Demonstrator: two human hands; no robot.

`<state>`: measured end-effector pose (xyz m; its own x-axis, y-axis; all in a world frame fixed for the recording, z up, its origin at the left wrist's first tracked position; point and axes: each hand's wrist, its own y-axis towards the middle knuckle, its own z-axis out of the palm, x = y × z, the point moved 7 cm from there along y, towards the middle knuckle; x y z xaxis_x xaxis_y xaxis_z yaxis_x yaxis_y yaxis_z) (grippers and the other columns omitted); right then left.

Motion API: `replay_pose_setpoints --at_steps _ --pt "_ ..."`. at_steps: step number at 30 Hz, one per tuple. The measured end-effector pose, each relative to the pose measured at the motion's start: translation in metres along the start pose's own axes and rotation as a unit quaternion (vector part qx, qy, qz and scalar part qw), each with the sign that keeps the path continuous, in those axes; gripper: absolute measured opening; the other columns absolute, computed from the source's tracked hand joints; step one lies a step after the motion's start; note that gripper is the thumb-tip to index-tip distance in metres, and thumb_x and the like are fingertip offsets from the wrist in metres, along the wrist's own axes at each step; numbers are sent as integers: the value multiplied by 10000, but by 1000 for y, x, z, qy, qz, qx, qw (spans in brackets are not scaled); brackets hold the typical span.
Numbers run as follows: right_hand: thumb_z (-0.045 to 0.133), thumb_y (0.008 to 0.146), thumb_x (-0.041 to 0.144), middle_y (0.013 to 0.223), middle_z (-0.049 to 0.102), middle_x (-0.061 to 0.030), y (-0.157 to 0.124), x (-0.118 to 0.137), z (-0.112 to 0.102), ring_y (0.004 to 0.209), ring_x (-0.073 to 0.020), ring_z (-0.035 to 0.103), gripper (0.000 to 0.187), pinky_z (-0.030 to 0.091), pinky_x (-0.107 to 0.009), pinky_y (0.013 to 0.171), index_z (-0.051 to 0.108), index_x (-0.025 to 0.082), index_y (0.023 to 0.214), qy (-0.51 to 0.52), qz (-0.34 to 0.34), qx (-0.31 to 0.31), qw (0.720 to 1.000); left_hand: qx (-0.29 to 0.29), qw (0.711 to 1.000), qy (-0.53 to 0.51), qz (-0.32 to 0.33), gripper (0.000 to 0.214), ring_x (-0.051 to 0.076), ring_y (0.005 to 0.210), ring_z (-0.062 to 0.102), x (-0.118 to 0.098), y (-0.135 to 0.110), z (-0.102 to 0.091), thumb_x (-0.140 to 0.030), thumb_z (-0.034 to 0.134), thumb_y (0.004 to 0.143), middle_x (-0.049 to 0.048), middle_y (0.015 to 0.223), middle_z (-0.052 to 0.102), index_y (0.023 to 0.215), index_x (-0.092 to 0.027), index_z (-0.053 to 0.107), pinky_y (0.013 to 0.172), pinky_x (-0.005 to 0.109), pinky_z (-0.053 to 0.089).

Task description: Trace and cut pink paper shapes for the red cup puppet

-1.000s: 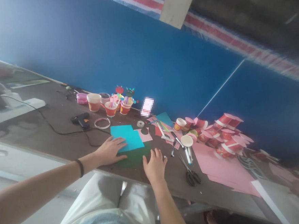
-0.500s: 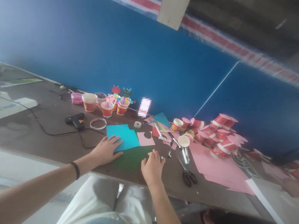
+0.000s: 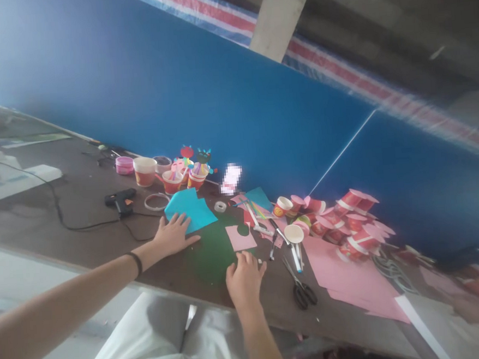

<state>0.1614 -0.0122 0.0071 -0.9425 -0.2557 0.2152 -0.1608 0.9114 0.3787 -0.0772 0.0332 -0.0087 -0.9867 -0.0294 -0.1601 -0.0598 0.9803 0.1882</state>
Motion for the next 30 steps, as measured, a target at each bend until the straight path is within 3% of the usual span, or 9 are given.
replay_pose_setpoints --at_steps 8,10,13,17,20,23,27,30 --pt "421 730 146 919 583 -111 0 -4 -6 924 -282 529 224 211 -560 941 587 182 875 0 24 -17 1000 -10 999 17 -41 644 393 1191 360 21 43 -15 -614 392 750 209 1262 470 1183 -154 516 940 617 171" --pt "412 733 134 911 591 -99 -1 -7 -6 921 -274 536 228 208 -560 946 586 190 869 5 19 -11 1000 -44 999 17 -15 571 382 1216 336 12 43 -20 -507 425 781 211 1290 441 1213 -139 491 963 593 169" --pt "388 750 114 978 599 -94 -7 -14 -4 962 -254 537 270 195 -558 964 583 198 915 25 -4 10 1000 -72 988 -14 132 435 288 1260 311 -39 27 -20 -297 364 843 141 1325 428 1246 -167 460 1036 483 155" --pt "361 774 99 1166 554 -95 -17 -21 -2 1141 -247 452 350 155 -574 987 550 207 1048 45 -41 43 997 8 922 -101 374 399 186 1276 307 -137 -19 -4 -242 335 865 55 1324 452 1244 -204 454 1064 325 203" --pt "342 798 103 1232 526 -91 -21 -29 -1 1211 -243 394 375 168 -570 990 535 218 1098 38 -43 65 996 37 913 -144 381 406 193 1197 419 -171 -32 3 -268 392 851 74 1263 507 1247 -188 432 998 305 319" --pt "323 813 101 1267 506 -85 -21 -38 -2 1234 -233 375 388 197 -555 987 537 226 1111 25 -40 77 996 48 917 -148 368 425 225 1152 466 -172 -30 9 -335 450 828 90 1221 540 1226 -185 449 961 334 362" --pt "336 810 103 1262 512 -80 -18 -44 -6 1221 -234 395 386 205 -557 986 546 226 1110 19 -38 87 995 58 898 -140 414 425 227 1178 450 -151 -30 13 -310 418 849 95 1264 515 1255 -186 436 994 343 327" --pt "338 853 186 1306 462 -123 -16 -34 -8 1221 -239 394 398 237 -516 994 464 175 1231 25 -37 80 996 55 893 -161 417 421 212 1190 440 -138 -35 9 -265 415 855 81 1283 498 1271 -197 421 1003 324 323"
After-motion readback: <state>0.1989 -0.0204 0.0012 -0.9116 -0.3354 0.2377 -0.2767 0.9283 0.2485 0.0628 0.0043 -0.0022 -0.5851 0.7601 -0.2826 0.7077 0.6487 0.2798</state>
